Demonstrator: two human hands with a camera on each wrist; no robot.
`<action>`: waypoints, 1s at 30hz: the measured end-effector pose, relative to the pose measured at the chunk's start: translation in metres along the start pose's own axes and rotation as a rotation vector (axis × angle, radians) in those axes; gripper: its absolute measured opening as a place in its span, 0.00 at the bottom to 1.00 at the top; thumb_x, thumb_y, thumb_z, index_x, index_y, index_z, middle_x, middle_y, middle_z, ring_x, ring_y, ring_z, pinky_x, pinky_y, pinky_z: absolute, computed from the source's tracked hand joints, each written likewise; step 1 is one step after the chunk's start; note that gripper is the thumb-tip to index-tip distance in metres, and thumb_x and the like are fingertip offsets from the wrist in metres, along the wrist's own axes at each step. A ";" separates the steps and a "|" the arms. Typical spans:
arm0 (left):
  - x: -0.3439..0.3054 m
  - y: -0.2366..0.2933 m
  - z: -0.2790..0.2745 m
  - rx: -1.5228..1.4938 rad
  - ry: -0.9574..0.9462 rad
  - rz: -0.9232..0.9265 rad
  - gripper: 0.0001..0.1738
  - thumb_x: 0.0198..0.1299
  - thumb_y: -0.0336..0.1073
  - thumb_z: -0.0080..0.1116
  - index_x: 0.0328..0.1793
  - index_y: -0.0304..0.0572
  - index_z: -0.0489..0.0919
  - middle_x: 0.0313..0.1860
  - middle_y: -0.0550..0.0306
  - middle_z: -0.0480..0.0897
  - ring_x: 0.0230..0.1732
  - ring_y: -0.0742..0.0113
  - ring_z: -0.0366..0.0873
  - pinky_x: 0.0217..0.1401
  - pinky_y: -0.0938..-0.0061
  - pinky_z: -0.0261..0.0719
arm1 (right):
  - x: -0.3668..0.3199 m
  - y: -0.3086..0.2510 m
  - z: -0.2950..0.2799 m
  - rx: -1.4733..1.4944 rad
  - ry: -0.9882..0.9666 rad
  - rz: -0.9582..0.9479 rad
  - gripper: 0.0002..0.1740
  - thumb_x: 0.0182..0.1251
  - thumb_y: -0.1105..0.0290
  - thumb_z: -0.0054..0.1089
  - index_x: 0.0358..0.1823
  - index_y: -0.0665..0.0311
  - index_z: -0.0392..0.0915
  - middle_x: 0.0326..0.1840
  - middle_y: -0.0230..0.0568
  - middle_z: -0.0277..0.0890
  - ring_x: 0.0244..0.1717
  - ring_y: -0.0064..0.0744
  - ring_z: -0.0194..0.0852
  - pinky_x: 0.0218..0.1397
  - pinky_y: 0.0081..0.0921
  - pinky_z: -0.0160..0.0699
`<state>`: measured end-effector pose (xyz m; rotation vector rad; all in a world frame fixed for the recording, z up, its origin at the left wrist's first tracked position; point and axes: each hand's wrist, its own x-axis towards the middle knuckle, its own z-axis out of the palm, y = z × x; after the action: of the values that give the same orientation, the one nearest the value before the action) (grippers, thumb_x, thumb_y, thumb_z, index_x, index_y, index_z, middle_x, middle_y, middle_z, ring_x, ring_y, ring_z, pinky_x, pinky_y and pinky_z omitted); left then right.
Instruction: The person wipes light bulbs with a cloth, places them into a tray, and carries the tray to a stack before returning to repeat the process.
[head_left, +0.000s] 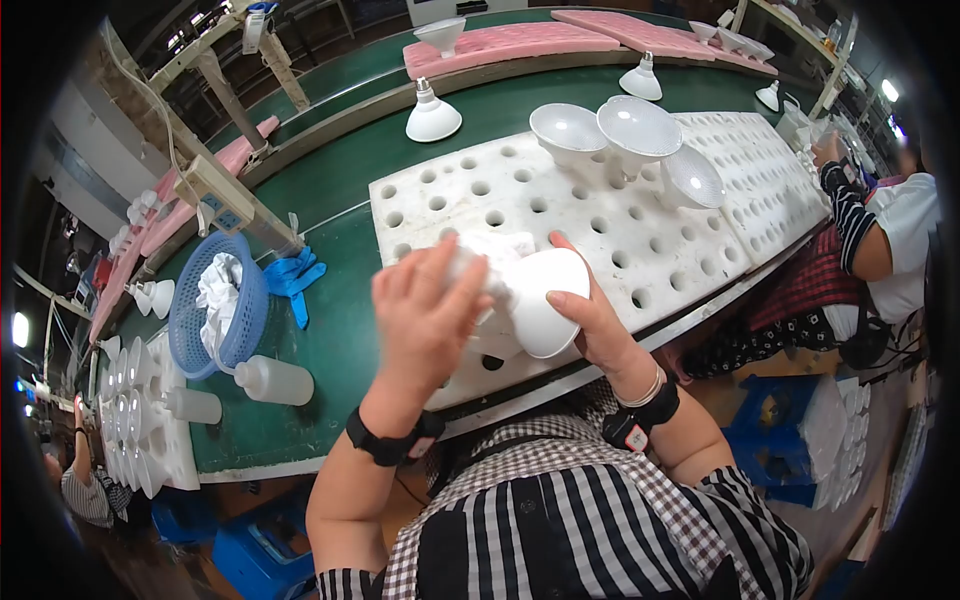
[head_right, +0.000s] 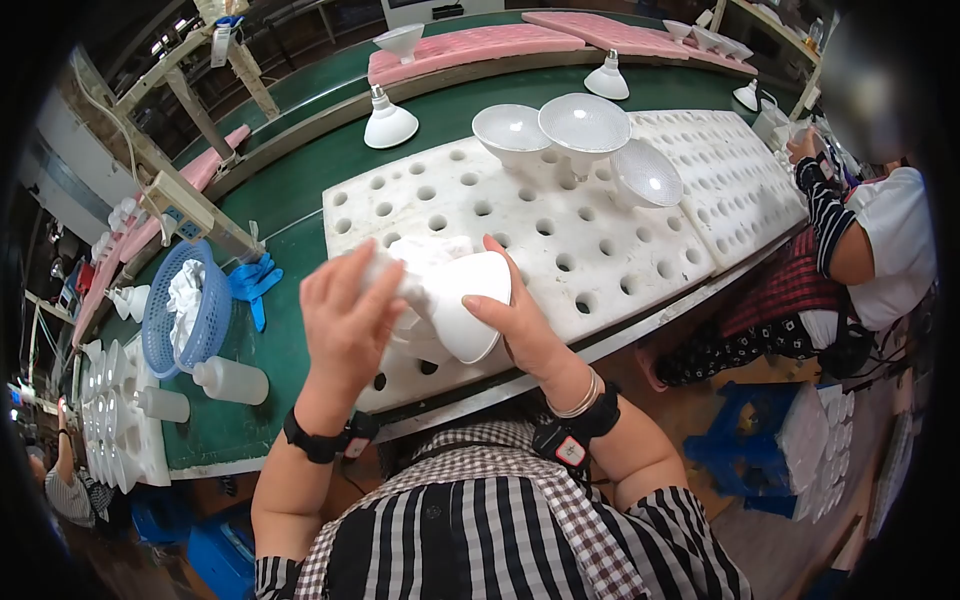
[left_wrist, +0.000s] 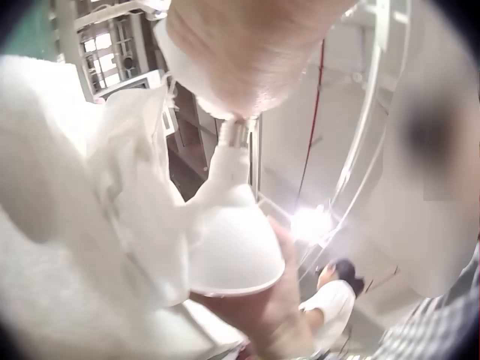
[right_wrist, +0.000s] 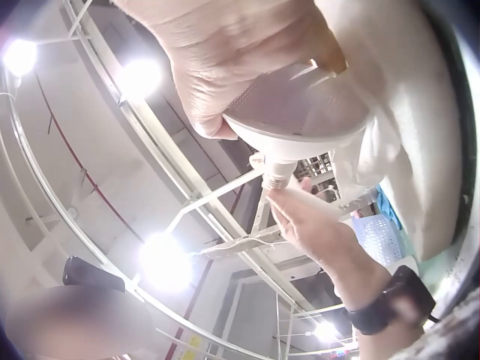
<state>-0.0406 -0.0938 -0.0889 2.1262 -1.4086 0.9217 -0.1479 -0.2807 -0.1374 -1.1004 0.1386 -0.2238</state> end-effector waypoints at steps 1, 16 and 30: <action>-0.004 -0.011 0.005 -0.002 0.000 0.005 0.20 0.55 0.42 0.65 0.56 0.54 0.83 0.61 0.51 0.76 0.55 0.55 0.73 0.57 0.61 0.68 | 0.000 -0.001 0.000 0.020 0.024 0.011 0.56 0.58 0.58 0.64 0.79 0.70 0.36 0.72 0.52 0.54 0.73 0.41 0.53 0.75 0.34 0.52; 0.015 -0.002 -0.002 -1.121 -0.016 -0.801 0.11 0.64 0.38 0.63 0.40 0.35 0.81 0.33 0.62 0.82 0.34 0.77 0.75 0.38 0.81 0.73 | -0.015 -0.030 0.006 0.063 -0.131 0.161 0.65 0.51 0.44 0.73 0.80 0.63 0.37 0.77 0.53 0.49 0.77 0.41 0.50 0.75 0.37 0.54; 0.017 -0.003 0.002 -1.426 0.019 -0.932 0.21 0.71 0.47 0.49 0.59 0.38 0.76 0.46 0.55 0.82 0.38 0.78 0.74 0.40 0.81 0.72 | -0.010 -0.004 0.008 -0.081 -0.057 -0.176 0.65 0.52 0.40 0.71 0.80 0.57 0.37 0.78 0.55 0.48 0.76 0.49 0.52 0.75 0.50 0.55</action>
<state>-0.0328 -0.1048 -0.0783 1.2533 -0.4922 -0.3965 -0.1565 -0.2726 -0.1304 -1.1996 -0.0002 -0.3462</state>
